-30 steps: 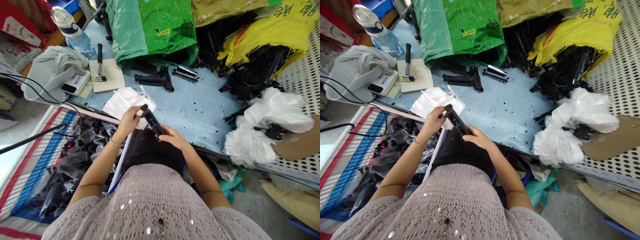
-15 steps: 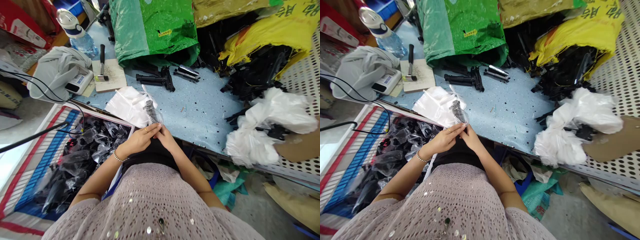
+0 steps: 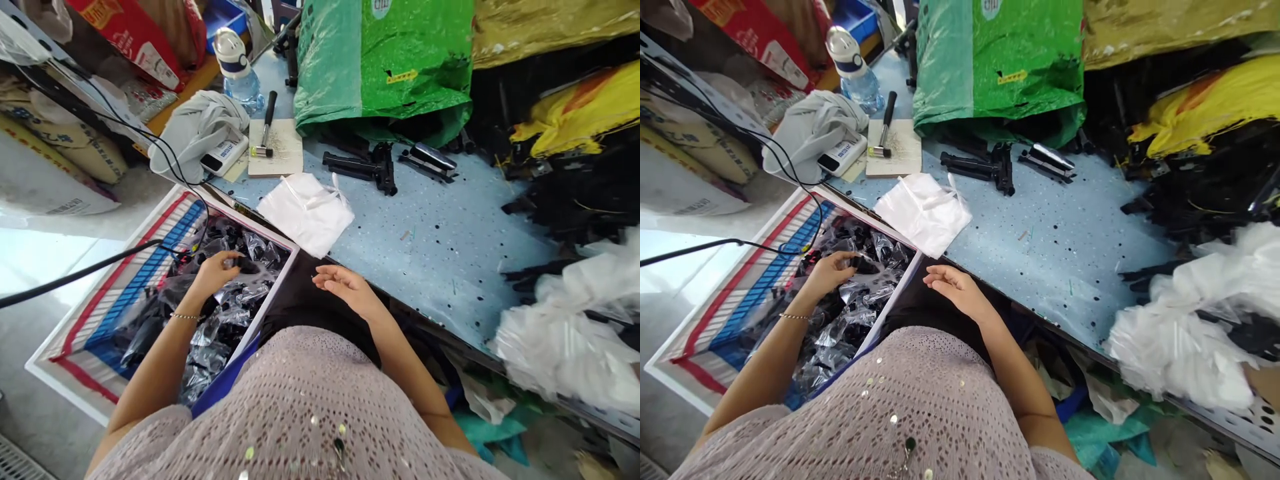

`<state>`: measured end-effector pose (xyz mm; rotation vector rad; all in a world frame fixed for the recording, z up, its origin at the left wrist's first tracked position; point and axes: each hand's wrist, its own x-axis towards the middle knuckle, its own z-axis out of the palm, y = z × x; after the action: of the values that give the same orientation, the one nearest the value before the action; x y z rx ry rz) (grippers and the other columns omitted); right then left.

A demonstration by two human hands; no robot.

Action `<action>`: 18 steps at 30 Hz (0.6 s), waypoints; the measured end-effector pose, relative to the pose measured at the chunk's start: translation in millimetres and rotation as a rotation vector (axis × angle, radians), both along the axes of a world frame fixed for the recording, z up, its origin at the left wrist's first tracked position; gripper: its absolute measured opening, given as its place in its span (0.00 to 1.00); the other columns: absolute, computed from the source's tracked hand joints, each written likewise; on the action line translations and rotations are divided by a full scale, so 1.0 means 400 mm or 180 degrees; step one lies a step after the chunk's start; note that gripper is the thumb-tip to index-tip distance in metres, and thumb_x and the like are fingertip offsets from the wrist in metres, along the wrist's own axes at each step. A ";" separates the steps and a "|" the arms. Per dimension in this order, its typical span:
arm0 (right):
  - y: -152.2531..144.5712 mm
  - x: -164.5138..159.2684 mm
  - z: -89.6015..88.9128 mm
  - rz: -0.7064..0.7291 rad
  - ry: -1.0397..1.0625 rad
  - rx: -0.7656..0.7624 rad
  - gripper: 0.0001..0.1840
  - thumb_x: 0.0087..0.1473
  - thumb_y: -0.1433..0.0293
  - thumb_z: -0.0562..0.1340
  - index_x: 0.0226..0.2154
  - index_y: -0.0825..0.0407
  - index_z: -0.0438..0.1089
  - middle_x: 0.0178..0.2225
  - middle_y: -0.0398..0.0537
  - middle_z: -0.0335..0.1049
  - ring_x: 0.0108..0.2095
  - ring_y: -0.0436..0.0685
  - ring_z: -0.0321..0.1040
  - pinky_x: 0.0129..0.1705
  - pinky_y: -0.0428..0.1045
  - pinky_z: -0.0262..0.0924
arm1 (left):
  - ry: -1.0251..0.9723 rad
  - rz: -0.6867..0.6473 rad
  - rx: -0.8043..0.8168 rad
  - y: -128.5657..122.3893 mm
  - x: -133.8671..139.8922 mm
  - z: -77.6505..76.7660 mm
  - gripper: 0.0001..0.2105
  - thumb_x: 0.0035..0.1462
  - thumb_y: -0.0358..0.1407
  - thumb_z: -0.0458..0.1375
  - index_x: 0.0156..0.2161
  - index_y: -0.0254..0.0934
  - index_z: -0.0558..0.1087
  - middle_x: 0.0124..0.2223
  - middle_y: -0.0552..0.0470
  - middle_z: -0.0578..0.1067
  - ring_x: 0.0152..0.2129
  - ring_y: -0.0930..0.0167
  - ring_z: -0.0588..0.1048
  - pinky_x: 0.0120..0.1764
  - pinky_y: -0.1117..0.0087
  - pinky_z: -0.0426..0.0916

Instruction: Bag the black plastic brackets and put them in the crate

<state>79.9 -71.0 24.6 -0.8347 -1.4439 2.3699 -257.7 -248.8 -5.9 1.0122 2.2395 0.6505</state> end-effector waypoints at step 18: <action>0.603 -0.206 -0.010 -0.0450 -0.2463 0.4658 0.27 0.66 0.78 0.49 0.64 0.58 0.66 0.64 0.64 0.65 0.67 0.70 0.53 0.65 0.67 0.51 | -0.1914 -0.1349 0.0348 0.336 0.224 0.018 0.21 0.57 0.50 0.64 0.49 0.38 0.78 0.39 0.47 0.80 0.32 0.66 0.77 0.37 0.64 0.76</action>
<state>-2.3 170.2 20.6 -1.2188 -2.5452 0.3445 -168.1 -114.2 1.2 1.1173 1.4318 0.7645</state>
